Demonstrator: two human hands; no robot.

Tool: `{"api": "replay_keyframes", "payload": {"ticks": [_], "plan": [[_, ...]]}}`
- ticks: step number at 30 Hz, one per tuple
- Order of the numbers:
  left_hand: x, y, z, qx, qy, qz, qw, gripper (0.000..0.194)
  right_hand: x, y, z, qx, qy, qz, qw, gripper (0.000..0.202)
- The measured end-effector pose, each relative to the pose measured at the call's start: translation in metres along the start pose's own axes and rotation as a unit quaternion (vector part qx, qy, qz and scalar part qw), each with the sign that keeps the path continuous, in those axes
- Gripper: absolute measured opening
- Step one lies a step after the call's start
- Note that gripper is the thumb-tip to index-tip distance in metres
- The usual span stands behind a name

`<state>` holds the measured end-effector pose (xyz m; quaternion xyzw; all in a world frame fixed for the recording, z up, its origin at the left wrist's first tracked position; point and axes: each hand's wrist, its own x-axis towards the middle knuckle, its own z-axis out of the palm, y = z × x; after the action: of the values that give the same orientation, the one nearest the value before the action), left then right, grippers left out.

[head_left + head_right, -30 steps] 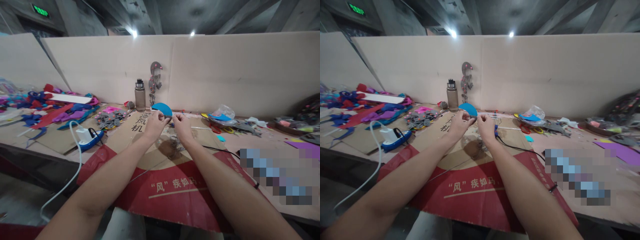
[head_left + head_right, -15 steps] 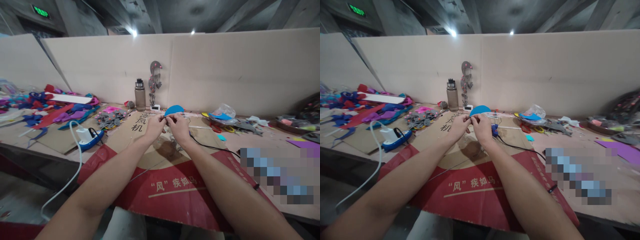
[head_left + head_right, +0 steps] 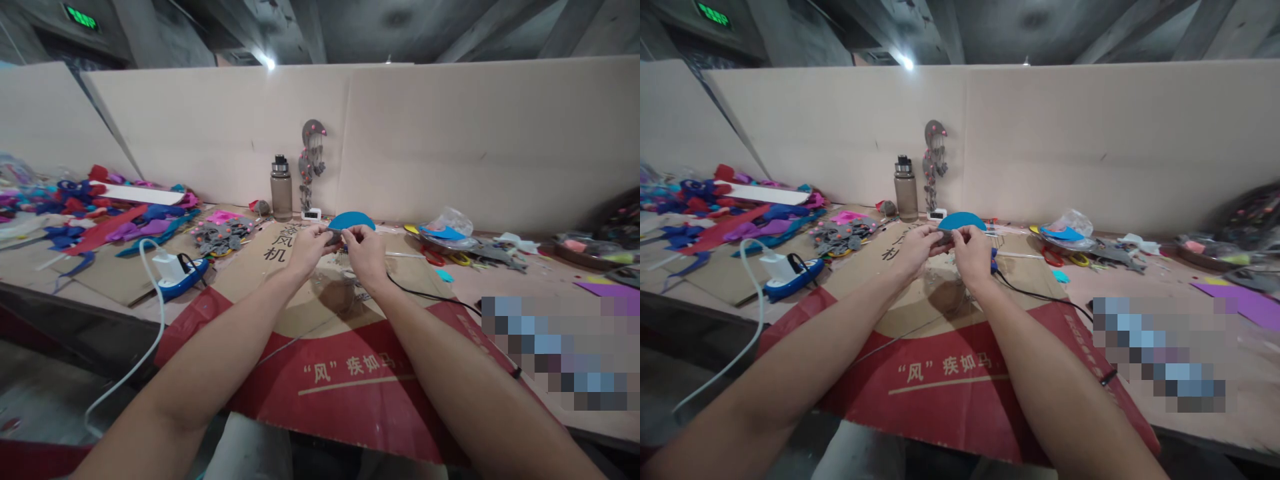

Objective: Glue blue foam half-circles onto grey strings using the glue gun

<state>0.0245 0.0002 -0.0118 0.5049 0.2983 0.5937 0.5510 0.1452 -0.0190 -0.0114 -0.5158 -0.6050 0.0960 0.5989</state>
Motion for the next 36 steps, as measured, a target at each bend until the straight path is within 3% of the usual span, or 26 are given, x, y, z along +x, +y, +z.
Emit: {"api": "replay_keyframes", "payload": {"ticks": [7, 21, 36], "plan": [[-0.004, 0.006, 0.003, 0.003, -0.016, 0.006, 1.000, 0.005, 0.000, -0.004, -0.002, 0.016, 0.014, 0.019, 1.000, 0.021], [-0.008, 0.011, 0.006, -0.024, 0.029, 0.025, 0.999, 0.006, 0.000, -0.005, 0.000, 0.032, 0.020, 0.033, 0.999, 0.020], [-0.007, 0.014, 0.004, -0.074, 0.014, 0.000, 0.997, 0.004, 0.006, 0.001, 0.003, 0.200, -0.015, 0.070, 0.977, 0.020]]}}
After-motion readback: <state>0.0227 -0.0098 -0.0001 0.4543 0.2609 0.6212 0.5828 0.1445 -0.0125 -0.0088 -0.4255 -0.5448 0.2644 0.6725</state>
